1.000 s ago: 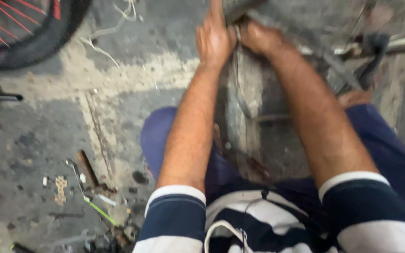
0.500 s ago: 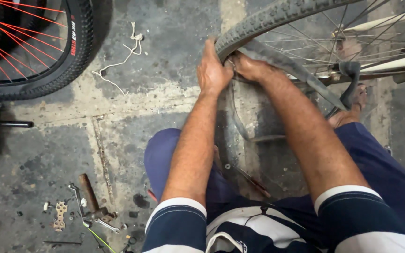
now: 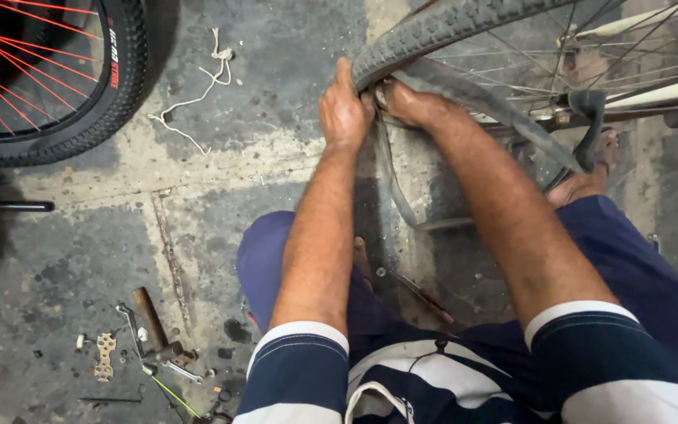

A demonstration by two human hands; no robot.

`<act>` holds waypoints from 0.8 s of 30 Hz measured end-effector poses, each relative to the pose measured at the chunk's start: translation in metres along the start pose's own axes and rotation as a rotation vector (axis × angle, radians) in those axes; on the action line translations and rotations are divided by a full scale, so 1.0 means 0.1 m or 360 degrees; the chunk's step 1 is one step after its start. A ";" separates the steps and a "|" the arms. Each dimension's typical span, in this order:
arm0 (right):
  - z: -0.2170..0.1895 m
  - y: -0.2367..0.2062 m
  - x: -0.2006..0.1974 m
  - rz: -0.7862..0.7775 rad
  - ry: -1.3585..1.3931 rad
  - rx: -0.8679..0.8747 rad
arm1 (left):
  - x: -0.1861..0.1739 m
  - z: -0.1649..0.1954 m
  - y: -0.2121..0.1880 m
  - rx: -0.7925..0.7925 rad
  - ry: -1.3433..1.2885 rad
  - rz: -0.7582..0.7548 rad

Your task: The person sits on the floor of a bicycle repair shop and works on a bicycle wheel. They manipulate the tire and rim by hand, then pull the inner tube out from between the tire and rim, working the tube free around the wheel and handling the removed tube.

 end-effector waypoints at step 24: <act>-0.02 0.07 -0.04 -0.0049 -0.0154 0.0012 | -0.06 0.05 0.02 0.0191 -0.0057 0.0147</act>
Point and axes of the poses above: each hand's wrist, its own y-axis towards the middle knuckle, its own x-axis out of the palm, z = x × y, the point moved 2 cm from there along y, towards the middle knuckle, and after that the axes turned 8 degrees about -x, right-handed, at the moved point
